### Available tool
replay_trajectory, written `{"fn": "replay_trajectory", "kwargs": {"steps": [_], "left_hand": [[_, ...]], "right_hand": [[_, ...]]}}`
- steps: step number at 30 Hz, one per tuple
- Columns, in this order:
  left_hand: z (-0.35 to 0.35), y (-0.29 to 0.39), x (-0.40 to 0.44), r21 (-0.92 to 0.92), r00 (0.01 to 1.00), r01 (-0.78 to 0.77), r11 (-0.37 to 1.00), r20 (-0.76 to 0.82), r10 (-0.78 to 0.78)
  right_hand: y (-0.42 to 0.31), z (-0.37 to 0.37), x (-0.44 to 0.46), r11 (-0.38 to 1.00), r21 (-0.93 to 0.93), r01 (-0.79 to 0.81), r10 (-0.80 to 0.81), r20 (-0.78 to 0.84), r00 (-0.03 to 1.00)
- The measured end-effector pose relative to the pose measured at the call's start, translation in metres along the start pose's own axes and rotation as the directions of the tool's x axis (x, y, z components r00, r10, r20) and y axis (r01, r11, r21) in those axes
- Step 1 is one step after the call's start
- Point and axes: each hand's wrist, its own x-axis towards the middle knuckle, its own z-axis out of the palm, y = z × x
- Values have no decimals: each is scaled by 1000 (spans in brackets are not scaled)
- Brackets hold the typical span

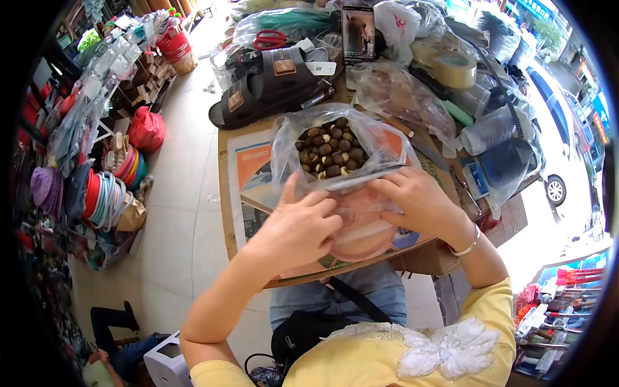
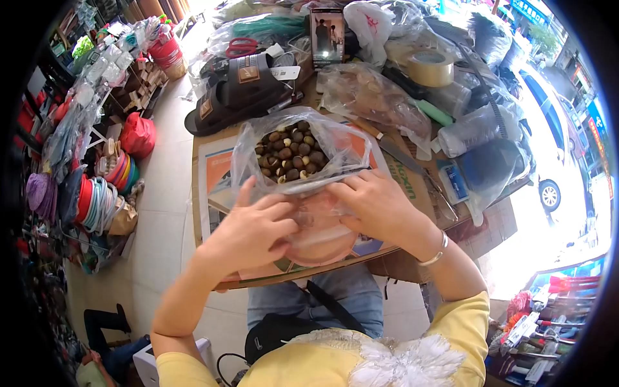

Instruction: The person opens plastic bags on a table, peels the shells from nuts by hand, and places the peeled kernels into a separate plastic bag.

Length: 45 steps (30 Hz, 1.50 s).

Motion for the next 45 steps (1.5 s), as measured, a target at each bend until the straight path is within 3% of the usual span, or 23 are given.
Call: {"fn": "replay_trajectory", "kwargs": {"steps": [4,6,8,10,12,15,17,20,23,26,28,30,32,37,38,40,41,42,44,45], "left_hand": [[0,-4,-8,34,992,-10,999,-122,14],[-2,7,-7,-70,949,-45,997,-316,21],[6,5,-11,-69,951,-53,996,-309,30],[14,-3,-17,-52,982,-6,999,-191,-4],[19,-5,-21,-99,971,-26,995,-237,2],[19,-5,-20,-170,940,-54,984,-340,-8],[18,-4,-18,-193,916,-62,979,-400,-21],[13,-5,-12,-229,901,-69,971,-432,-39],[3,-7,-5,-185,865,-57,981,-500,-43],[-10,-21,16,-270,793,6,963,-585,-169],[-13,-33,36,-310,751,143,940,-584,-308],[1,-53,46,-213,732,221,952,-609,-306],[18,-69,51,-58,657,407,912,-675,-336],[34,-84,35,-272,664,371,888,-591,-458],[34,-85,33,-308,667,341,888,-587,-459],[32,-86,30,-349,667,308,885,-584,-463],[30,-86,28,-368,700,283,886,-552,-453],[28,-85,28,-388,731,258,885,-520,-441],[27,-85,27,-399,745,256,880,-499,-443],[26,-85,27,-404,759,254,879,-479,-440]], "right_hand": [[-9,-1,6,997,65,36,-38,23,999],[-11,0,7,998,48,48,-50,41,998],[-12,0,7,997,56,44,-46,40,998],[-12,-3,4,997,75,32,-36,51,998],[-12,-7,4,995,96,23,-29,60,998],[-9,-15,10,961,256,102,-93,-46,995],[-1,-22,23,873,487,30,52,-154,987],[16,-17,58,921,383,74,44,-289,956],[24,-2,94,957,264,121,-31,-323,946],[32,19,119,986,134,100,-54,-311,949],[34,30,128,999,22,25,-18,-293,956],[34,33,130,999,32,16,-6,-290,957],[31,33,128,1000,25,11,-4,-275,962],[32,34,122,992,125,33,16,-375,927],[29,26,117,991,128,34,17,-372,928],[23,2,105,921,377,94,52,-361,931],[24,-4,98,834,510,210,-48,-312,949],[23,-10,91,836,509,208,-49,-307,950],[17,-17,77,708,653,269,-333,-27,943],[11,-17,72,744,613,266,-349,17,937]]}}
